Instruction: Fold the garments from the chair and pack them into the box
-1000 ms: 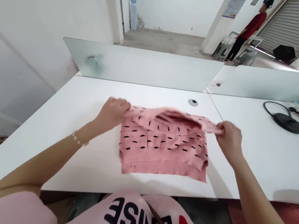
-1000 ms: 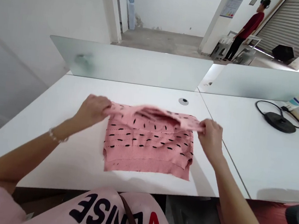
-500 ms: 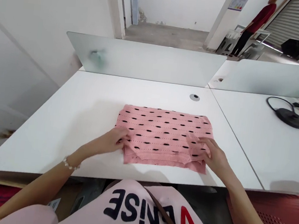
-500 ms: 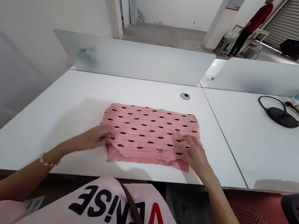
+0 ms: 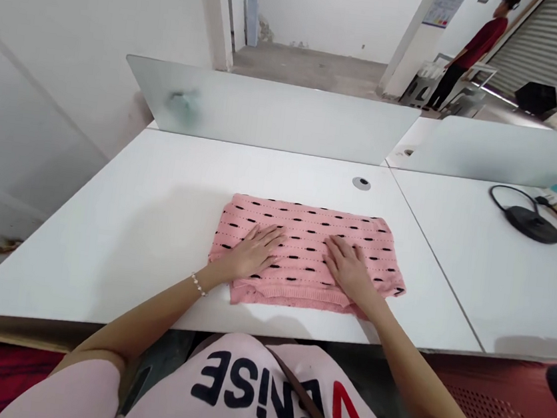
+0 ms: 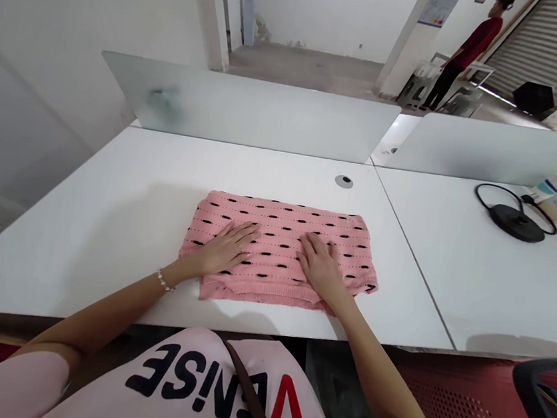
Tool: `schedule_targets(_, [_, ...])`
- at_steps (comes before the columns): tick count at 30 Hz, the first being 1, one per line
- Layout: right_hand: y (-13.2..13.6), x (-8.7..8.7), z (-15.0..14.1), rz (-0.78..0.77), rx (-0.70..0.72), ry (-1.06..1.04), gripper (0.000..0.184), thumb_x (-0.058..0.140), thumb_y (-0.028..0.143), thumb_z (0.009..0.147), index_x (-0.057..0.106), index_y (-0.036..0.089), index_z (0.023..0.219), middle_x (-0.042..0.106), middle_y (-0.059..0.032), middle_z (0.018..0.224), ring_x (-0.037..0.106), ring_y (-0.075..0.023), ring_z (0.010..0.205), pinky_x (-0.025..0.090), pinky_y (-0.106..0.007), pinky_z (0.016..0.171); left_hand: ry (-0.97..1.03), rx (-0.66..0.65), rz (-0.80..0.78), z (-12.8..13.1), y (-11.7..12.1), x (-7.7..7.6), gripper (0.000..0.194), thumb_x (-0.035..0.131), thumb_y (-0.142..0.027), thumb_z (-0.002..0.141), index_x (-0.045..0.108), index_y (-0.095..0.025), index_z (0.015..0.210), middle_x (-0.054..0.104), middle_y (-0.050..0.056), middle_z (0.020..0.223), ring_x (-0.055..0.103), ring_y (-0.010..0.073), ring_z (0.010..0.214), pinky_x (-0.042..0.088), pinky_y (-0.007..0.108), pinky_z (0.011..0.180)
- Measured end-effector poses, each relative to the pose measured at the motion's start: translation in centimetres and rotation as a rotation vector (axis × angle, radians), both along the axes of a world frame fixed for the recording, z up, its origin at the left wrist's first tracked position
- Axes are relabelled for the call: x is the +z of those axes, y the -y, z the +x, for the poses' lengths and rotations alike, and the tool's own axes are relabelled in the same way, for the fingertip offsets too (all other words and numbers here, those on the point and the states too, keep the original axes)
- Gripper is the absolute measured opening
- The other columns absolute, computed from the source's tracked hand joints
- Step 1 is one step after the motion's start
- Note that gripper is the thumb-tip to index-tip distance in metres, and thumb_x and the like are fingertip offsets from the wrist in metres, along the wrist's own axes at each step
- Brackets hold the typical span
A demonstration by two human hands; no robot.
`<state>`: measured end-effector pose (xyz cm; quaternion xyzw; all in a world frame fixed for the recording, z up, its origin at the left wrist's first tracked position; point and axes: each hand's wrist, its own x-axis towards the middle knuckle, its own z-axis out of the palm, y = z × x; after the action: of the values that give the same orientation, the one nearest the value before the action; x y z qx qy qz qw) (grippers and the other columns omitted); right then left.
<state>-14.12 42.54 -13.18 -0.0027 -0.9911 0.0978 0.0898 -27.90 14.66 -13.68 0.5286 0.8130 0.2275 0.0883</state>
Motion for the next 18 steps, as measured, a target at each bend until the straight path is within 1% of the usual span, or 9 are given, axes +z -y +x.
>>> schedule_targets(2, [-2.9, 0.3, 3.1, -0.097, -0.153, -0.075, 0.047, 0.034, 0.045, 0.102, 0.056, 0.023, 0.137, 0.048, -0.0152, 0.146, 0.048, -0.0302, 0.133, 0.037, -0.055, 0.112, 0.088, 0.054, 0.087, -0.3, 2.2, 0.8, 0.048, 0.041, -0.041, 0.102, 0.045, -0.026, 0.147, 0.043, 0.008, 0.156, 0.034, 0.0251, 0.147, 0.022, 0.051, 0.124])
schedule_targets(3, [-4.3, 0.4, 4.7, -0.149, -0.267, -0.131, 0.048, 0.039, 0.049, 0.099, 0.059, 0.022, 0.134, 0.047, -0.017, 0.145, 0.049, -0.0317, 0.131, 0.042, -0.054, 0.108, 0.123, 0.134, 0.147, -0.6, 3.3, 1.2, 0.045, 0.043, -0.041, 0.101, 0.05, -0.025, 0.142, 0.049, 0.008, 0.15, 0.04, 0.0254, 0.143, 0.029, 0.05, 0.122])
schedule_targets(6, [-7.9, 0.0, 8.4, -0.313, -0.68, -0.27, 0.06, 0.049, 0.063, 0.089, 0.062, 0.018, 0.127, 0.05, -0.0219, 0.138, 0.059, -0.0337, 0.116, 0.051, -0.053, 0.094, 0.195, 0.523, 0.346, -1.1, 6.2, 1.7, 0.037, 0.051, -0.039, 0.096, 0.058, -0.024, 0.129, 0.056, 0.011, 0.137, 0.048, 0.0283, 0.134, 0.043, 0.05, 0.111])
schedule_targets(8, [-9.2, -0.6, 9.7, -0.47, -0.845, -0.265, 0.066, 0.051, 0.068, 0.084, 0.063, 0.017, 0.124, 0.059, -0.0209, 0.126, 0.065, -0.031, 0.103, 0.053, -0.053, 0.092, 0.299, 0.734, 0.455, -1.0, 7.4, 1.5, 0.036, 0.056, -0.04, 0.093, 0.057, -0.024, 0.126, 0.057, 0.012, 0.132, 0.055, 0.0291, 0.126, 0.053, 0.048, 0.099])
schedule_targets(10, [-9.6, -1.2, 9.9, -0.613, -0.89, -0.232, 0.068, 0.054, 0.07, 0.081, 0.064, 0.018, 0.122, 0.067, -0.0169, 0.113, 0.067, -0.029, 0.098, 0.052, -0.052, 0.094, 0.482, 0.844, 0.538, -0.4, 7.8, 1.1, 0.038, 0.056, -0.045, 0.093, 0.054, -0.024, 0.124, 0.059, 0.013, 0.129, 0.063, 0.027, 0.112, 0.06, 0.04, 0.078])
schedule_targets(11, [-9.6, -1.4, 9.7, -0.666, -0.884, -0.224, 0.068, 0.056, 0.071, 0.079, 0.064, 0.019, 0.122, 0.069, -0.0149, 0.109, 0.067, -0.0285, 0.098, 0.052, -0.051, 0.095, 0.574, 0.871, 0.572, 0.0, 7.8, 0.9, 0.04, 0.056, -0.047, 0.093, 0.051, -0.024, 0.125, 0.059, 0.013, 0.129, 0.065, 0.0257, 0.106, 0.059, 0.035, 0.07])
schedule_targets(13, [-9.1, -1.6, 8.9, -0.769, -0.862, -0.24, 0.069, 0.061, 0.072, 0.077, 0.063, 0.02, 0.123, 0.07, -0.0126, 0.105, 0.067, -0.0272, 0.097, 0.055, -0.048, 0.089, 0.704, 0.9, 0.614, 0.6, 7.5, 0.4, 0.045, 0.058, -0.052, 0.092, 0.047, -0.024, 0.126, 0.058, 0.014, 0.132, 0.066, 0.0246, 0.104, 0.057, 0.029, 0.061])
schedule_targets(16, [-7.8, -1.3, 7.7, -1.049, -0.814, -0.281, 0.068, 0.07, 0.068, 0.074, 0.062, 0.021, 0.122, 0.07, -0.0108, 0.107, 0.069, -0.0241, 0.092, 0.059, -0.037, 0.073, 0.768, 0.911, 0.647, 0.8, 6.9, -0.3, 0.056, 0.067, -0.053, 0.085, 0.043, -0.024, 0.127, 0.055, 0.015, 0.135, 0.063, 0.0259, 0.112, 0.059, 0.03, 0.069])
schedule_targets(18, [-6.9, -1.1, 7.1, -1.257, -0.762, -0.302, 0.06, 0.076, 0.062, 0.072, 0.065, 0.021, 0.115, 0.07, -0.0101, 0.109, 0.069, -0.0229, 0.094, 0.059, -0.034, 0.073, 0.801, 0.888, 0.674, 0.8, 6.6, -0.9, 0.065, 0.072, -0.052, 0.081, 0.04, -0.023, 0.129, 0.056, 0.016, 0.132, 0.062, 0.0264, 0.115, 0.06, 0.035, 0.081])
